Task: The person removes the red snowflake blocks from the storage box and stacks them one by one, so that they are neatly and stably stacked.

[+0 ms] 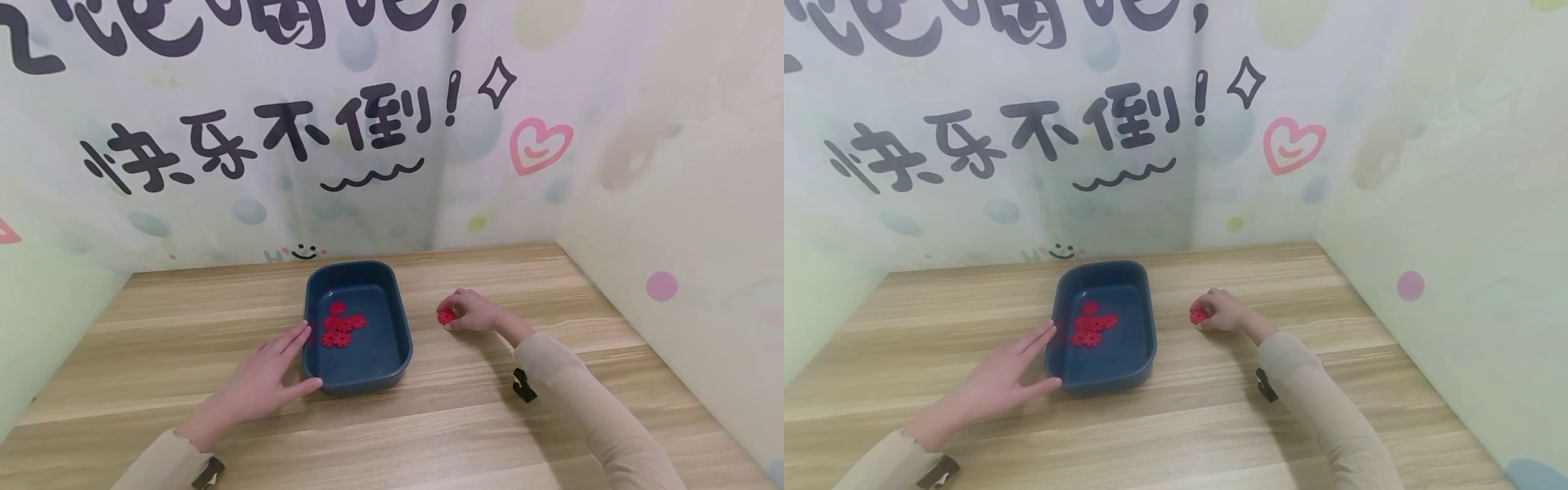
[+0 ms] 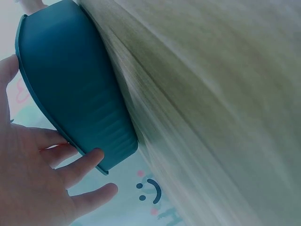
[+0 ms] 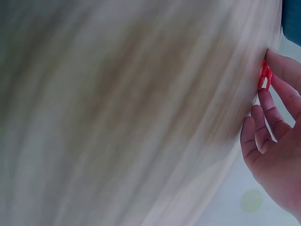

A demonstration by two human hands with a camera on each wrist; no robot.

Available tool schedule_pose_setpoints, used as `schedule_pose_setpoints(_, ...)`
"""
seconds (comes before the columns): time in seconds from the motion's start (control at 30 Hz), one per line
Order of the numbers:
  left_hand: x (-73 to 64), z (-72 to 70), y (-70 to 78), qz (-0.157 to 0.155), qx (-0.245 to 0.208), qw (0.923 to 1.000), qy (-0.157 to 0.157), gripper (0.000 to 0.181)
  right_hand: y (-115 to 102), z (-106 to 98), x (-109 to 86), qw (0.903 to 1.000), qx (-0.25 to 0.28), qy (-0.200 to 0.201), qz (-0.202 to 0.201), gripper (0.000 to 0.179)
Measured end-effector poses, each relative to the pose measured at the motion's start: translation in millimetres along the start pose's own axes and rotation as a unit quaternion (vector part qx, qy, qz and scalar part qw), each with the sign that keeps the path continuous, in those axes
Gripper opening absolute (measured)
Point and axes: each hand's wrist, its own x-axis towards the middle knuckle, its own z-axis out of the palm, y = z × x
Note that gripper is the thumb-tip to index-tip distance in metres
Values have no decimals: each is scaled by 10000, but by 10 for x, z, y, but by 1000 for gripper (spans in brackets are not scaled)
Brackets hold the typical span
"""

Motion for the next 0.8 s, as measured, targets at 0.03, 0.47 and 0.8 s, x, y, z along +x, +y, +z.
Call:
schedule_pose_setpoints(0.03, 0, 0, 0, -6, 5, 10000, -1, 84, -1, -3, 1, 10000, -6, -9, 6, 31)
schedule_pose_setpoints(0.47, -13, -5, 16, -50, -27, 10000, -4, 83, -28, -2, -18, 9998, 126, -91, 143, 35)
schedule_pose_setpoints(0.8, -3, 11, 7, -67, -7, 10000, -16, 84, -39, -32, -43, 9980, 569, -64, 251, 40)
